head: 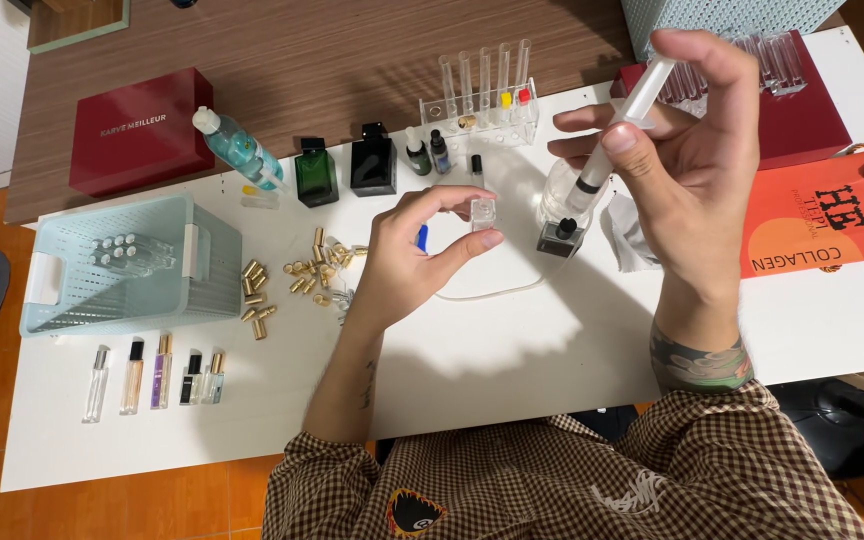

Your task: Cleaning and assembling small perfume spray bottles using a cloth and a syringe.

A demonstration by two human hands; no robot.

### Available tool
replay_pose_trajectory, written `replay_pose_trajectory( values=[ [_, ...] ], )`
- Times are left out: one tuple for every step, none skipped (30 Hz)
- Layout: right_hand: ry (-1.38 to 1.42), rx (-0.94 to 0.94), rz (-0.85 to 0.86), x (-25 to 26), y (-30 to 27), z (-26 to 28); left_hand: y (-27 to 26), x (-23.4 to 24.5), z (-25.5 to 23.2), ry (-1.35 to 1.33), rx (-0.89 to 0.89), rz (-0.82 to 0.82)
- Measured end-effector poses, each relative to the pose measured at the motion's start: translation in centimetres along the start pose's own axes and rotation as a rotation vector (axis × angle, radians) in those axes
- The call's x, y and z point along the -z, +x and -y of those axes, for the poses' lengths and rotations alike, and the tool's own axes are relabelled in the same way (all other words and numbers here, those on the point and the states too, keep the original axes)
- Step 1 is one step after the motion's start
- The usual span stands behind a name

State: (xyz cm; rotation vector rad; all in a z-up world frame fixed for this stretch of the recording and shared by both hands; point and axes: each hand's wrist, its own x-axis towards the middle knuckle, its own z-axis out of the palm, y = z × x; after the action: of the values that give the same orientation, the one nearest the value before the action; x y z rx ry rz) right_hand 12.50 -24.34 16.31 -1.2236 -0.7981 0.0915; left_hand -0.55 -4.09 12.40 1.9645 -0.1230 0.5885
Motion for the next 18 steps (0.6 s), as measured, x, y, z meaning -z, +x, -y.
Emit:
replay_pose_trajectory(
  values=[
    [-0.023, 0.047, 0.030, 0.23, -0.18, -0.28, -0.02, 0.01, -0.02, -0.001, 0.000, 0.001],
    [-0.023, 0.047, 0.031, 0.19, -0.18, -0.28, -0.07, 0.00, -0.04, -0.001, 0.000, 0.000],
    [-0.001, 0.060, 0.027, 0.15, -0.17, -0.26, -0.11, 0.01, -0.08, 0.000, 0.004, 0.001],
    [0.020, 0.074, 0.023, 0.11, -0.12, -0.22, -0.11, 0.02, -0.12, 0.002, 0.008, 0.002],
    [0.019, 0.075, 0.024, 0.16, -0.09, -0.22, -0.14, 0.03, -0.11, 0.002, 0.006, 0.001],
    [0.013, 0.070, 0.021, 0.22, -0.11, -0.21, -0.19, 0.03, -0.09, -0.002, 0.011, 0.002],
    [0.008, 0.065, 0.018, 0.28, -0.13, -0.22, -0.23, 0.03, -0.07, -0.006, 0.015, 0.003],
    [0.005, 0.067, 0.017, 0.23, -0.10, -0.13, -0.14, 0.05, -0.06, -0.008, 0.013, 0.003],
    [0.014, 0.056, 0.011, 0.17, -0.07, -0.05, -0.06, 0.09, -0.04, -0.004, 0.011, 0.002],
    [0.024, 0.042, 0.007, 0.08, -0.12, 0.03, -0.12, 0.10, -0.05, 0.000, 0.013, -0.001],
    [0.023, 0.039, 0.008, 0.03, -0.15, 0.09, -0.23, 0.09, -0.06, -0.002, 0.015, -0.002],
    [0.008, 0.014, -0.017, -0.05, -0.05, 0.15, -0.25, 0.16, -0.08, 0.012, 0.014, -0.008],
    [-0.007, -0.010, -0.041, -0.14, 0.09, 0.24, -0.23, 0.24, -0.13, 0.026, 0.013, -0.013],
    [-0.008, -0.007, -0.041, 0.05, 0.03, -0.02, -0.23, 0.33, -0.02, 0.027, 0.010, -0.014],
    [0.014, 0.011, -0.031, 0.25, 0.01, -0.29, -0.20, 0.42, 0.08, 0.034, 0.012, -0.018],
    [0.035, 0.028, -0.021, 0.48, -0.05, -0.55, -0.20, 0.46, 0.20, 0.041, 0.016, -0.022],
    [0.034, 0.029, -0.021, 0.34, 0.30, -0.38, -0.04, 0.52, 0.28, 0.040, 0.015, -0.023],
    [0.009, -0.015, -0.040, 0.21, 0.46, -0.17, -0.08, 0.50, 0.30, 0.038, 0.027, -0.023]
  ],
)
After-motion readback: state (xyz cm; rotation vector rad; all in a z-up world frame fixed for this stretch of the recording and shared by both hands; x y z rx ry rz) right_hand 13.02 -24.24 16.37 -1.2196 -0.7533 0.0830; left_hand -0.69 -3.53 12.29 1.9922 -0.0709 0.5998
